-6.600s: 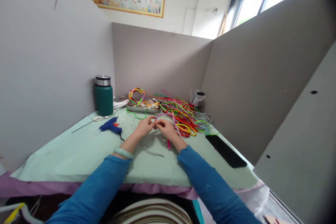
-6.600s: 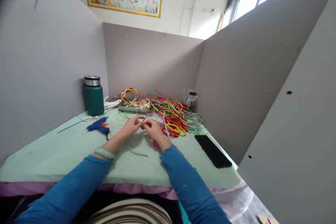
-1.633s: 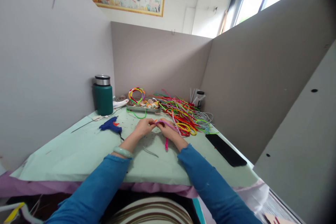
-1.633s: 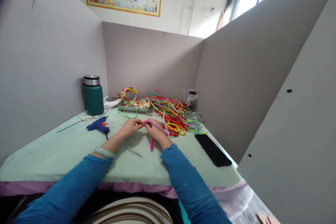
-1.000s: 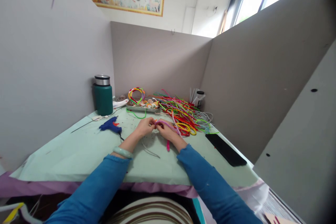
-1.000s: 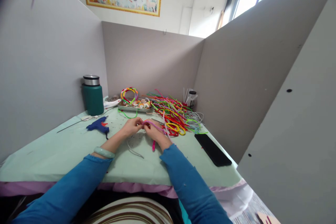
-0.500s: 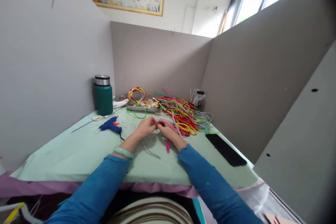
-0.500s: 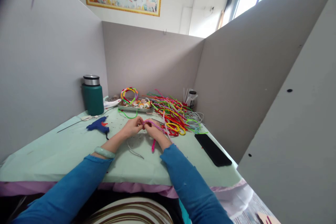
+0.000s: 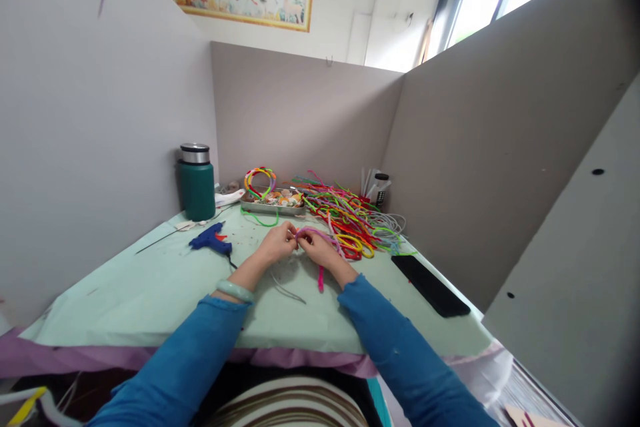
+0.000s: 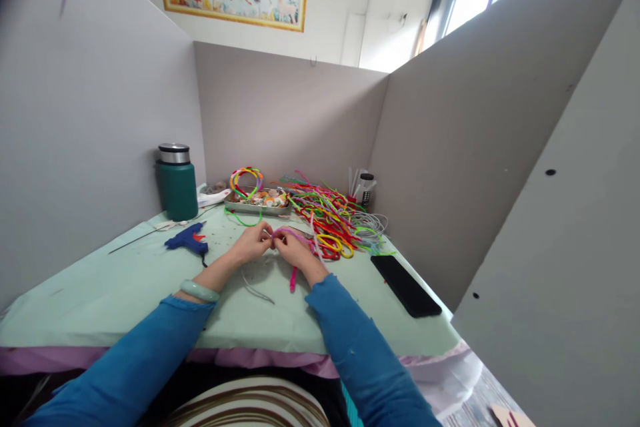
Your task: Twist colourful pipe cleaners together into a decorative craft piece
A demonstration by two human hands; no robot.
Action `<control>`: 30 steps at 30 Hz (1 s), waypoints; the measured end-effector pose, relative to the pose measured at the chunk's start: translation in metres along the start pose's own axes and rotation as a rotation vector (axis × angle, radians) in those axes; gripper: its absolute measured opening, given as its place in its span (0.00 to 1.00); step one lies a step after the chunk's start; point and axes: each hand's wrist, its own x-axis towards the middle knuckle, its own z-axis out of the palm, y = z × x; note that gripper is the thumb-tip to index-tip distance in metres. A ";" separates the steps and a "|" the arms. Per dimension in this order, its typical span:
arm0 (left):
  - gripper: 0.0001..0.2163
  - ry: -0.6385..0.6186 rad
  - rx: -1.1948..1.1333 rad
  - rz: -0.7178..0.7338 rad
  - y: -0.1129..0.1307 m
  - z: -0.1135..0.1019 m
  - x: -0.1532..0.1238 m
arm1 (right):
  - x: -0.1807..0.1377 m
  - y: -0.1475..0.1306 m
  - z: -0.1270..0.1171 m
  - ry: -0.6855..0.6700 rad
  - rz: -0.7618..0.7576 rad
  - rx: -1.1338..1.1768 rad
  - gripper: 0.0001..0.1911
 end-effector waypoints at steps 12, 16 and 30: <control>0.09 -0.034 0.062 0.020 0.004 -0.002 -0.001 | 0.007 0.010 0.001 0.010 0.059 0.025 0.09; 0.08 -0.039 0.058 0.014 0.004 -0.002 -0.001 | 0.008 0.012 0.000 0.047 -0.029 0.012 0.08; 0.10 -0.010 0.071 0.006 0.005 -0.002 -0.001 | 0.010 0.021 0.003 -0.011 0.012 0.100 0.09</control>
